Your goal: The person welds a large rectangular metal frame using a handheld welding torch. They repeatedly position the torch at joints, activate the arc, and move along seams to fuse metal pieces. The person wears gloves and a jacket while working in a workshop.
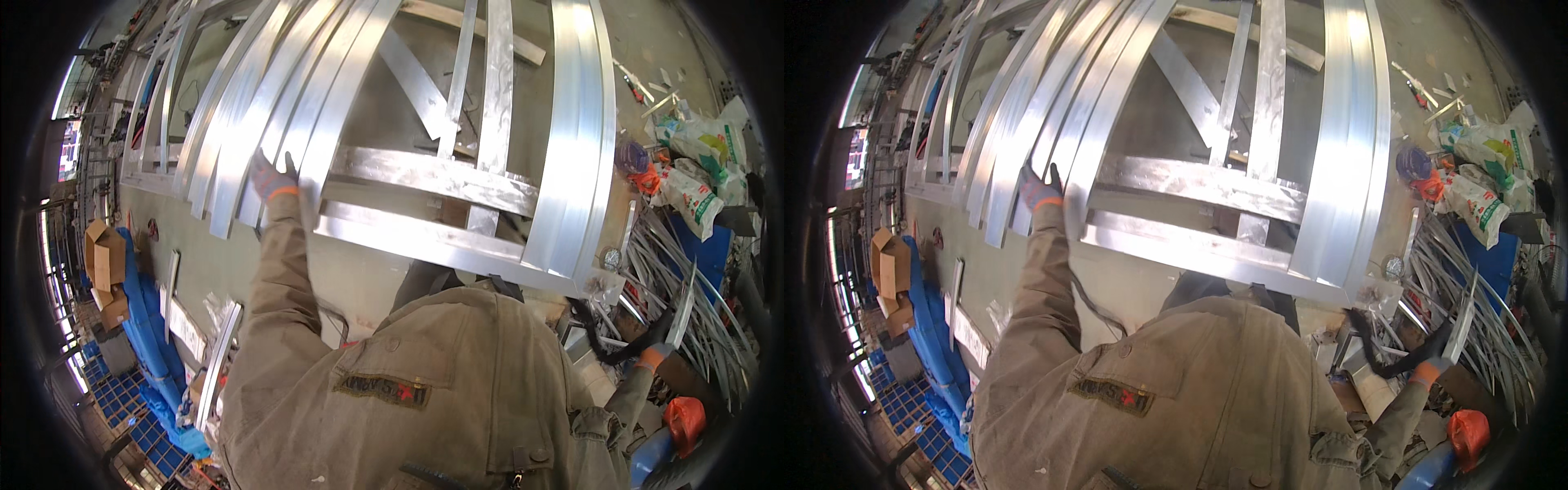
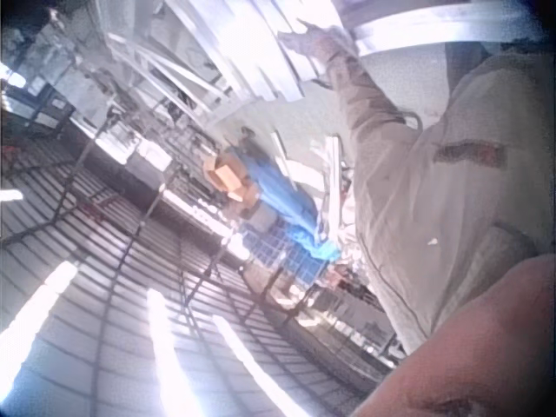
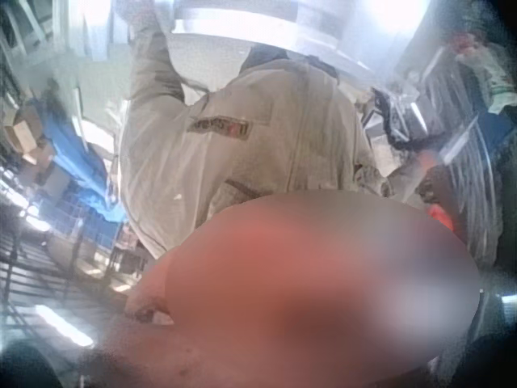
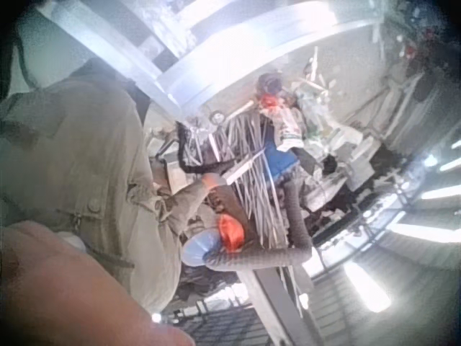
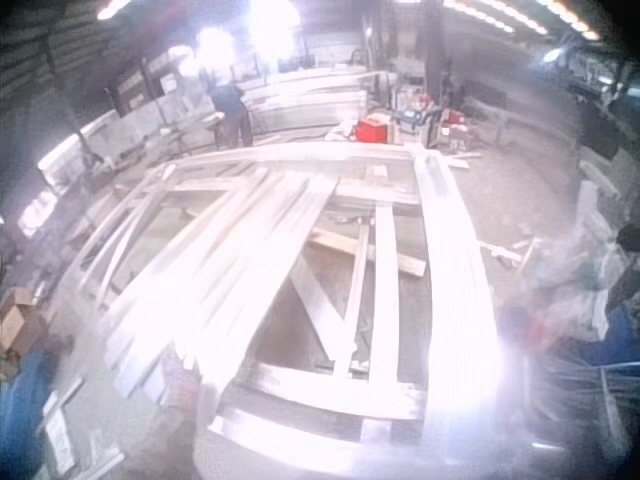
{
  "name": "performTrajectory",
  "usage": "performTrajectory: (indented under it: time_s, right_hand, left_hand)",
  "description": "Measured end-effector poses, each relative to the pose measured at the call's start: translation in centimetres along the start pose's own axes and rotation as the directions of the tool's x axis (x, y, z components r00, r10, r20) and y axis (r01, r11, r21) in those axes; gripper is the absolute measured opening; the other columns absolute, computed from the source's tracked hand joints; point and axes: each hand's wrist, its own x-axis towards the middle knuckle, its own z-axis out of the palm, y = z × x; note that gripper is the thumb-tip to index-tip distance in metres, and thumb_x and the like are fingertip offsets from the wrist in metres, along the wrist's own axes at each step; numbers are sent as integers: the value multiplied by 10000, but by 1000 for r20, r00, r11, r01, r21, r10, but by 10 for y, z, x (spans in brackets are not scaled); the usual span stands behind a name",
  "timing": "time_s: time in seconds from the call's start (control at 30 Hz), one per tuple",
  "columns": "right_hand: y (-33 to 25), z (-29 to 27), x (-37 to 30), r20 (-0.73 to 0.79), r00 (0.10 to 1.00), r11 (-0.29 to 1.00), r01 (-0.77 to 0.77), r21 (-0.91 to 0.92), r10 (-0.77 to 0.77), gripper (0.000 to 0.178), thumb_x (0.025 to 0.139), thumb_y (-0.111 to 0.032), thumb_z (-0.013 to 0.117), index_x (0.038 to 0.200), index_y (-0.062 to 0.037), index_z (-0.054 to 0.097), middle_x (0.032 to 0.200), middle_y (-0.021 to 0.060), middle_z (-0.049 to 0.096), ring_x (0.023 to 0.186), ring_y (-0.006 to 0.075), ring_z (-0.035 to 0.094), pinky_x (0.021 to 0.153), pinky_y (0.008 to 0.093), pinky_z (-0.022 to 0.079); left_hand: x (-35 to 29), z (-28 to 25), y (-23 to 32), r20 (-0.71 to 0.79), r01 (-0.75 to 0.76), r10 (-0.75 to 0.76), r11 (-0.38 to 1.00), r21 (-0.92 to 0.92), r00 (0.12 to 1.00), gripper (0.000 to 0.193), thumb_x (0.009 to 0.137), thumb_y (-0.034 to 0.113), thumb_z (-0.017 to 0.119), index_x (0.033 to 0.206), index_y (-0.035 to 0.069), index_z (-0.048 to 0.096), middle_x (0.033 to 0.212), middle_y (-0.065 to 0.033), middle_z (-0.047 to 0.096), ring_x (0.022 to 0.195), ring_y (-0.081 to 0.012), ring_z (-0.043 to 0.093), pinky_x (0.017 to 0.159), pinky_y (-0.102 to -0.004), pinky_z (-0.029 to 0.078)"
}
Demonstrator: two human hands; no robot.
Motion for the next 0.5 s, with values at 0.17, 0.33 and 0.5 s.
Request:
performTrajectory:
  time_s: [0.17,0.33,0.5]
  right_hand:
    - [10,-20,-70,-152,983,989,-116,-93,101,277,1104,-91,661,1361,0,710,1189,155,762,1040,262,726,905,402,576]
    - [10,-6,-155,-70,982,974,-185,-128,177,243,1105,-89,637,1322,-9,711,1132,147,749,993,262,713,862,398,568]
    - [-8,39,-183,209,977,985,5,-171,31,214,1106,-88,612,1282,-18,711,1075,139,736,947,262,701,820,394,560]
  left_hand:
    - [96,4,-134,167,152,-197,957,249,966,1128,865,665,858,1716,94,388,1716,-193,466,1618,-393,390,1321,-508,378]
    - [117,4,-188,505,216,-373,914,342,778,1247,756,642,967,1710,109,366,1661,-240,515,1513,-454,525,1206,-579,487]
    - [111,-35,-146,546,56,-253,935,352,799,1104,764,609,962,1607,83,480,1583,-280,573,1421,-487,608,1136,-570,549]
